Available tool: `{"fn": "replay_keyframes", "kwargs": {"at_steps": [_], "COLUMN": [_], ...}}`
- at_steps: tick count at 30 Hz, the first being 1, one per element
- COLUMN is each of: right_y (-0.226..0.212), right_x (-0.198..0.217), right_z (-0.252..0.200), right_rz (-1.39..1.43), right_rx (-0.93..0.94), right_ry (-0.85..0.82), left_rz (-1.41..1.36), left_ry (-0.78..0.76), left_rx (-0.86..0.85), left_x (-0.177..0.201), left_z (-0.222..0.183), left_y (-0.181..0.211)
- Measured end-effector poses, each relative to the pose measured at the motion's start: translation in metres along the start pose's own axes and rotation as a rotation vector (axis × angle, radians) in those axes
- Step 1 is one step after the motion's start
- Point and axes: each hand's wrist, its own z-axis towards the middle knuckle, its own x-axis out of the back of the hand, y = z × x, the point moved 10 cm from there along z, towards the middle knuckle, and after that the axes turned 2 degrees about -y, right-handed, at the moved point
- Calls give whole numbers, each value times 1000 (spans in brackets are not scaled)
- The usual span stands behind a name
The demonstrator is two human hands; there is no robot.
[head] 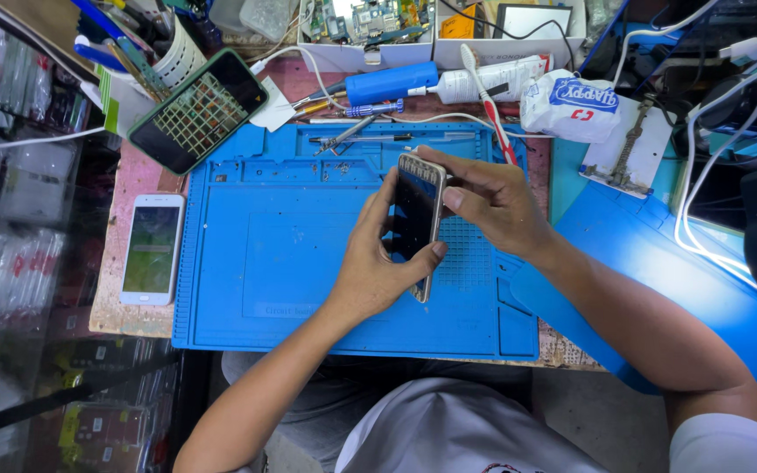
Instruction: The person disassembles a white mobile phone, using a screwdriver to remove internal screws and handling a small component with their hands before reassembling the device.
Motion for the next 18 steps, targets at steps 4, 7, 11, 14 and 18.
{"fn": "replay_keyframes", "kwargs": {"at_steps": [4,7,11,14,18], "right_y": [-3,3,1,-2,-8], "right_x": [-3,-8,-15,-13,-8], "right_z": [-1,-2,-10,-14,-18], "right_rz": [-119,-56,-55,-231,-366], "right_rx": [77,52,102,144,198], "right_ry": [-28,-27,15,83,189], "left_rz": [-14,70,119,162,192], "left_ry": [-20,18,57,101,116], "left_rx": [42,-45,-68,-62,-25], "left_x": [5,12,16,18,17], "left_z": [-5,-11,-17,-16,-15], "left_y": [-2,10,15,17,15]}}
